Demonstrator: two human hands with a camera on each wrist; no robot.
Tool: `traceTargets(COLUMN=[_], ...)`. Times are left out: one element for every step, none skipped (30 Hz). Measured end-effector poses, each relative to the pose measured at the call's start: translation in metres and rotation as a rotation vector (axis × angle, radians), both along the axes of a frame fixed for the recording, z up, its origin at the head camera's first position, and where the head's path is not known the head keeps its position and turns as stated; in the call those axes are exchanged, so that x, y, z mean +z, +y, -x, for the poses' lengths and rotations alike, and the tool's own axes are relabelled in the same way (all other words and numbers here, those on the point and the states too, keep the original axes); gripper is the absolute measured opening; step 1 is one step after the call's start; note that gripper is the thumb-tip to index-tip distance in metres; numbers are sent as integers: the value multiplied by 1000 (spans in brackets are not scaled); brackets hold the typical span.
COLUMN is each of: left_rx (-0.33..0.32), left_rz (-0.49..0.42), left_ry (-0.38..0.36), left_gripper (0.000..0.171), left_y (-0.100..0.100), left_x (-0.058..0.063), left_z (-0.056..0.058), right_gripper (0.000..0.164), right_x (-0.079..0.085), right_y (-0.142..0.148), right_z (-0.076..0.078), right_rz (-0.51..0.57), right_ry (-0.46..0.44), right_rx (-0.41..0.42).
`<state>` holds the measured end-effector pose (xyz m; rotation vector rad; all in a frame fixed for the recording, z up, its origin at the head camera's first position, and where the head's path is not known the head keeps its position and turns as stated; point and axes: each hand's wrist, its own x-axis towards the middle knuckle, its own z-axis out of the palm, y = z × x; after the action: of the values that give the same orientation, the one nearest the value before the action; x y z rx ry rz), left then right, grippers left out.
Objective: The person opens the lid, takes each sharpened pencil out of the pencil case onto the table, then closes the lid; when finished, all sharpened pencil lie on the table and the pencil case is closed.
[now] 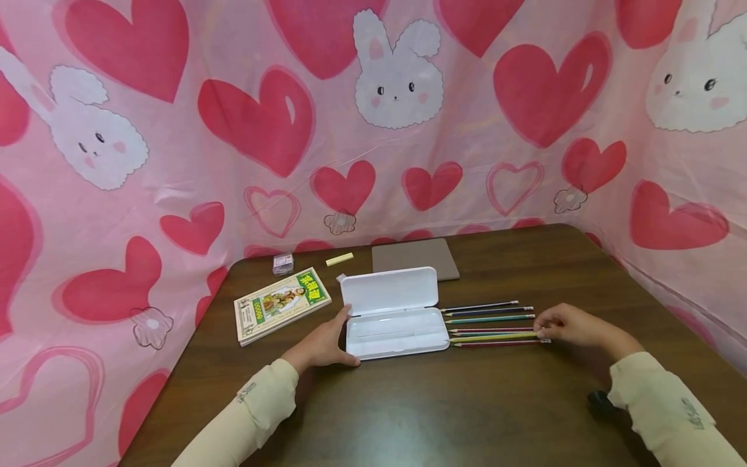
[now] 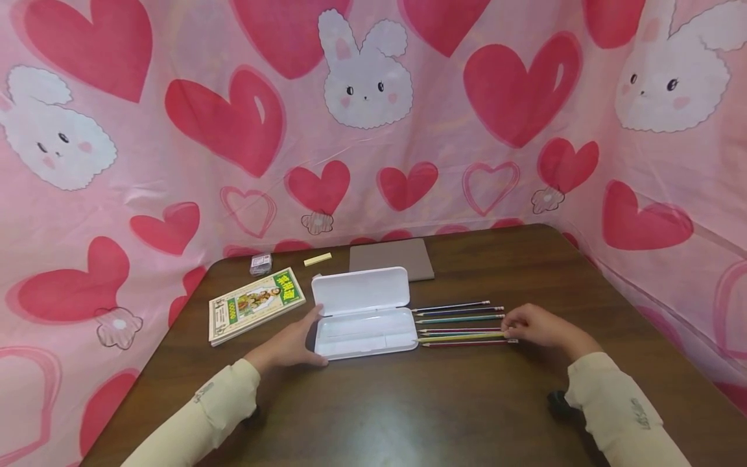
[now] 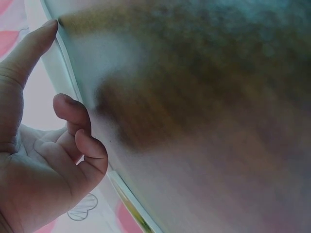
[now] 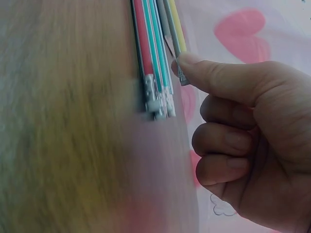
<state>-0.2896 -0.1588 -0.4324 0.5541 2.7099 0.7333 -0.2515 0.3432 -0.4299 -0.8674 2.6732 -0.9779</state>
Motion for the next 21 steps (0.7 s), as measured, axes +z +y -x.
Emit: traceTargets(left_rx=[0, -1, -1, 0, 0, -1, -2, -2, -2, -4, -5, -4, -4, -4, -2, -1, 0, 0, 1, 1, 1], left_rz=[-2, -2, -1, -1, -3, -3, -4, -3, -3, -3, -1, -1, 1, 2, 2, 3, 3, 3, 3, 3, 4], left_ry=[-1, 0, 0, -3, -4, -5, -6, -6, -6, -6, -5, -4, -3, -3, -2, -2, 0, 2, 3, 4, 5], left_gripper=[114, 114, 114, 114, 114, 114, 114, 114, 114, 114, 114, 114, 114, 114, 114, 114, 114, 114, 114, 114, 114], left_y=[0, 0, 0, 0, 0, 0, 0, 0, 0, 0, 0, 0, 0, 0, 0, 0, 0, 0, 0, 0, 0], left_x=[0, 0, 0, 0, 0, 0, 0, -1, -1, -1, -1, -1, -1, -1, -1, -1, -1, -1, -1, -1, 0], left_z=[0, 0, 0, -1, -1, -1, -1, -2, -2, -2, -2, -2, -1, -1, -1, -1, 0, 0, 0, 0, 0], right_gripper=[7, 6, 7, 7, 7, 6, 6, 6, 5, 5, 4, 4, 4, 4, 4, 4, 4, 4, 4, 4, 4], right_x=[-1, -2, -2, -2, -3, -3, -4, -4, -5, -6, -7, -7, -8, -8, -9, -9, -9, -9, -9, -9, -8], right_y=[2, 3, 5, 6, 7, 7, 8, 9, 9, 10, 10, 11, 11, 11, 11, 11, 10, 10, 9, 9, 9], right_z=[0, -1, -1, -2, -3, -3, -4, -4, -5, -5, -5, -5, -5, -5, -5, -5, -5, -4, -4, -4, -4], right_rz=[4, 8, 11, 13, 15, 18, 21, 25, 31, 37, 47, 54, 61, 68, 74, 77, 80, 80, 82, 83, 81], right_ry=[-2, 1, -2, -3, -4, -2, 0, -3, -5, -2, -1, 1, -3, -3, -5, -13, -19, -25, -32, -39, -52], right_rx=[6, 12, 15, 16, 19, 22, 28, 31, 36, 44, 52, 57, 60, 65, 67, 63, 58, 53, 47, 42, 32])
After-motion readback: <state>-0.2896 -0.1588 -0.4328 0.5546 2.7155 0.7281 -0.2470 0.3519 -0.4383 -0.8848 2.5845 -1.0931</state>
